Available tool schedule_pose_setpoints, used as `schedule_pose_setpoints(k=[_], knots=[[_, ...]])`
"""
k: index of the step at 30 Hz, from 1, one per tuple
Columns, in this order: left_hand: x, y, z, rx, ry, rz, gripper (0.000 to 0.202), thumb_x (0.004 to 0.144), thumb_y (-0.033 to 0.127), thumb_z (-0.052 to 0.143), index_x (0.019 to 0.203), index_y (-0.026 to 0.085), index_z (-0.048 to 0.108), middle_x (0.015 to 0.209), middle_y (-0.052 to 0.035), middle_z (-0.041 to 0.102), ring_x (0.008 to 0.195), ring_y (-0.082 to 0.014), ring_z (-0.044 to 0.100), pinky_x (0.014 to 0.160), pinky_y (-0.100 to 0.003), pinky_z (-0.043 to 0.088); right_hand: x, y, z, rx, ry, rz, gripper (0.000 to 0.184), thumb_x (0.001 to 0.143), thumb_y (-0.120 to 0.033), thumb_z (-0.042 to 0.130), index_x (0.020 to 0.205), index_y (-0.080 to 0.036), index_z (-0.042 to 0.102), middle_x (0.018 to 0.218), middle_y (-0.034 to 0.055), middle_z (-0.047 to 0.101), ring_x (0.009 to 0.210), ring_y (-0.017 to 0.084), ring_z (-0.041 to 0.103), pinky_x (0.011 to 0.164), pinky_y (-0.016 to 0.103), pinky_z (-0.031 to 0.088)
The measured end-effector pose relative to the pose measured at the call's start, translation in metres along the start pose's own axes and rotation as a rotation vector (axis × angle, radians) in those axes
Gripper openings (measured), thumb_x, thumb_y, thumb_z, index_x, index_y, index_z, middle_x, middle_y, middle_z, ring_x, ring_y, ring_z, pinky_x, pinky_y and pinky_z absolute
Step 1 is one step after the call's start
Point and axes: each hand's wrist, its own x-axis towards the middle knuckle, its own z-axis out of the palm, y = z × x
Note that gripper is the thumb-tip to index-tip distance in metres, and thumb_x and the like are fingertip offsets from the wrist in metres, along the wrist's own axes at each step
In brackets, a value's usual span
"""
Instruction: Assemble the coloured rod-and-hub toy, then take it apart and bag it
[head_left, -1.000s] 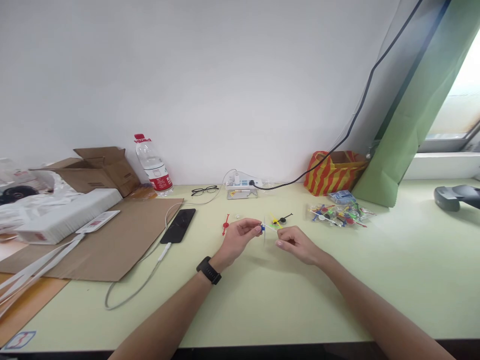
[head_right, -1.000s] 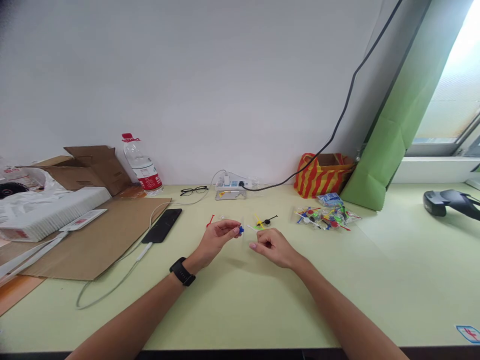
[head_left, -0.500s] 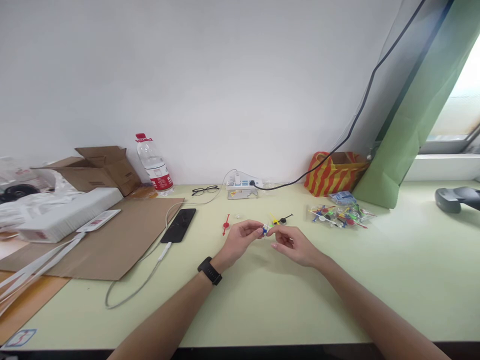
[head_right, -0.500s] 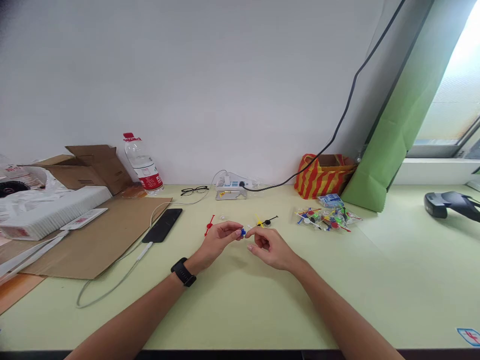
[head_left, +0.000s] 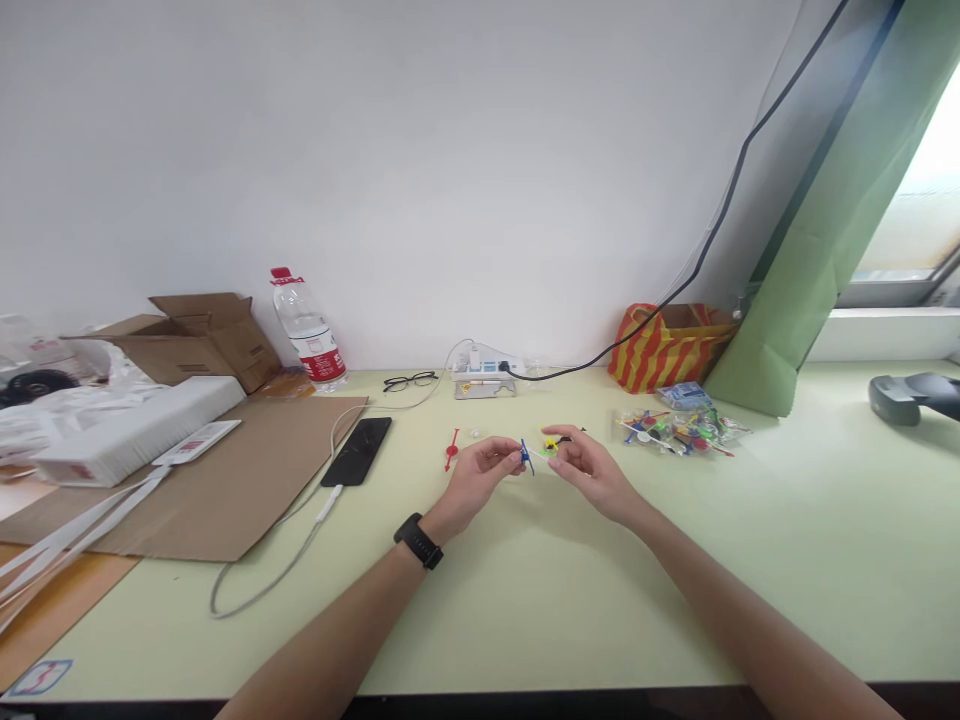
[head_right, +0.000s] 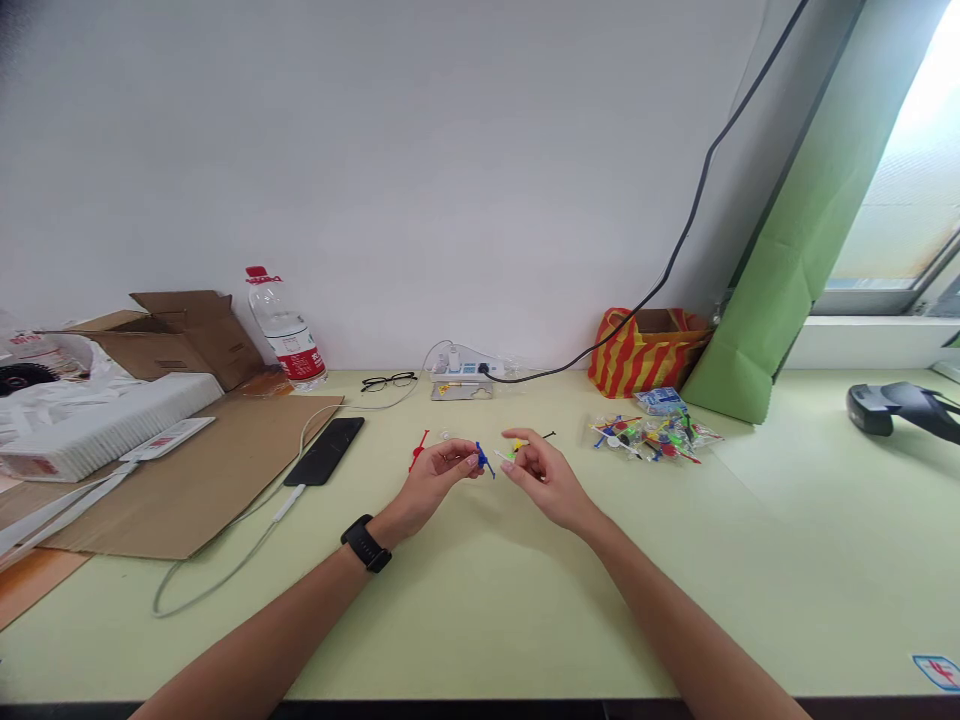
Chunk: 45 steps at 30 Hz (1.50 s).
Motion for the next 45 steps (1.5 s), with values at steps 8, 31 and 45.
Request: schedule_pose_setpoints(k=[8,31,45], knots=[[0.002,0.004,0.000,0.042,0.105,0.029,0.032,0.082,0.040,0.083,0.099,0.015,0.074,0.090,-0.0075,0.071,0.082,-0.0182,0.067,0.073,-0.029,0.052,-0.003,-0.009,-0.008,0.576,-0.396,0.223,0.079,0.101,-0.065,0.025,0.040,-0.020,0.048,0.046,-0.0007,0.029,0.049,0.013,0.028,0.056,0.033,0.024],[-0.001,0.005,0.002,0.084,0.028,-0.008,0.031,0.085,0.041,0.079,0.101,0.016,0.074,0.089,-0.0076,0.072,0.083,-0.0187,0.066,0.077,-0.031,0.053,0.006,0.006,-0.003,0.449,-0.242,0.288,0.052,0.096,-0.065,0.050,0.107,-0.019,0.072,0.070,-0.0008,0.039,0.060,0.014,0.026,0.053,0.029,0.018],[0.000,0.001,0.000,0.076,0.071,0.019,0.032,0.083,0.042,0.081,0.100,0.016,0.074,0.092,-0.0077,0.072,0.087,-0.0193,0.065,0.077,-0.031,0.052,0.008,0.007,0.003,0.499,0.076,0.417,0.050,0.090,-0.061,0.061,0.124,-0.025,0.057,0.068,-0.0043,0.056,0.046,0.008,0.026,0.048,0.026,0.019]])
